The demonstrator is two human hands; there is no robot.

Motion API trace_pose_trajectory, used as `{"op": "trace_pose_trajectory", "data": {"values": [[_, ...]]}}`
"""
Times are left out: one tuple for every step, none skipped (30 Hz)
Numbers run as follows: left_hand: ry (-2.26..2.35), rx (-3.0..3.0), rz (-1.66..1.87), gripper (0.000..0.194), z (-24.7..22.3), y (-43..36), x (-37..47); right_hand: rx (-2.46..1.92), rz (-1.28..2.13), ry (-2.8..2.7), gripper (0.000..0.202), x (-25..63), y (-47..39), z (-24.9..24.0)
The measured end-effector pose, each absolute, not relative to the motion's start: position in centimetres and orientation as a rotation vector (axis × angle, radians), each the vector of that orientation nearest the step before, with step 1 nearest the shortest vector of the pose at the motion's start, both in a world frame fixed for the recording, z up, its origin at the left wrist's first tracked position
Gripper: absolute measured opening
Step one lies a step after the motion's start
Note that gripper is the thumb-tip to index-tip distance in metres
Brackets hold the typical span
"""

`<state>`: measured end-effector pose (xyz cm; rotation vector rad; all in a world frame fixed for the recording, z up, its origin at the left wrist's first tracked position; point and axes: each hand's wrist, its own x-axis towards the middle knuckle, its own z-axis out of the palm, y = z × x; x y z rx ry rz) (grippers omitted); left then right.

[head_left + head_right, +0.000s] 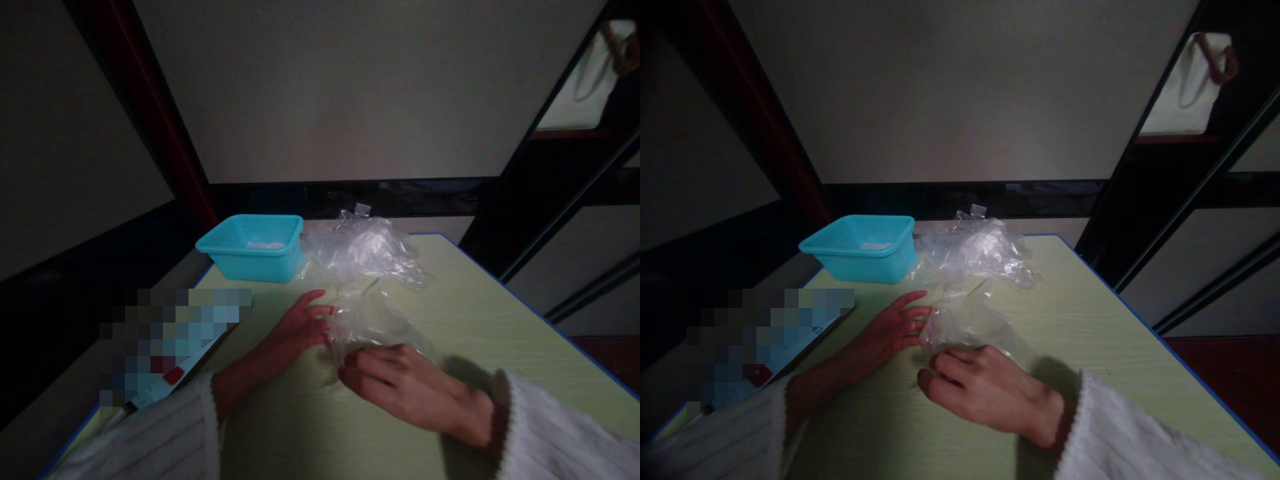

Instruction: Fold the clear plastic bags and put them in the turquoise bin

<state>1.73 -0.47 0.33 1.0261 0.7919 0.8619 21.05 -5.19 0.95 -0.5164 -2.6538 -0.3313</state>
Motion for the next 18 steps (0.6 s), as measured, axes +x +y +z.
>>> {"op": "trace_pose_trajectory", "data": {"values": [[0.812,1.120,0.876,0.081,0.3,-0.6,1.8,-0.515,-0.307,-2.674,0.018,21.0,-5.4,1.0],[0.833,1.220,0.878,0.086,0.2,-0.9,1.9,-0.513,-0.265,-2.699,0.019,20.9,-5.5,1.1],[0.858,1.322,0.869,0.089,0.3,-1.1,2.0,-0.518,-0.197,-2.726,0.021,20.8,-5.8,1.3],[0.900,1.416,0.862,0.092,0.3,-1.5,2.1,-0.524,-0.092,-2.749,0.022,20.7,-6.0,1.4],[0.944,1.503,0.861,0.093,0.4,-1.8,2.1,-0.521,0.053,-2.764,0.023,20.6,-6.3,1.6],[0.983,1.572,0.864,0.094,0.4,-2.1,2.2,-0.510,0.230,-2.765,0.026,20.5,-6.6,1.9],[1.013,1.622,0.861,0.094,0.4,-2.3,2.3,-0.487,0.415,-2.743,0.030,20.5,-6.9,2.1],[1.030,1.654,0.862,0.094,0.4,-2.4,2.3,-0.464,0.588,-2.698,0.035,20.5,-7.2,2.3],[1.034,1.663,0.864,0.092,0.3,-2.5,2.3,-0.447,0.727,-2.638,0.038,20.6,-7.4,2.5],[1.029,1.652,0.867,0.089,0.2,-2.4,2.3,-0.443,0.822,-2.571,0.037,20.7,-7.6,2.7],[1.019,1.627,0.878,0.084,0.1,-2.3,2.3,-0.473,0.874,-2.496,0.032,20.9,-7.5,2.9],[1.006,1.594,0.887,0.080,0.0,-2.1,2.2,-0.534,0.874,-2.418,0.024,21.1,-7.3,3.0],[0.993,1.557,0.893,0.075,-0.1,-2.0,2.2,-0.618,0.842,-2.336,0.015,21.3,-7.0,3.1],[0.981,1.524,0.896,0.071,-0.2,-1.8,2.1,-0.752,0.779,-2.226,0.011,21.7,-6.4,3.1],[0.968,1.499,0.897,0.069,-0.2,-1.7,2.1,-0.881,0.688,-2.114,0.012,22.0,-5.7,3.0],[0.954,1.481,0.895,0.067,-0.2,-1.6,2.0,-0.987,0.600,-2.022,0.013,22.4,-4.9,2.9],[0.943,1.464,0.894,0.067,-0.3,-1.5,2.0,-1.097,0.544,-1.977,0.011,22.8,-4.2,2.7],[0.936,1.448,0.894,0.066,-0.3,-1.4,1.9,-1.188,0.520,-1.950,0.007,23.3,-3.4,2.5]]}}
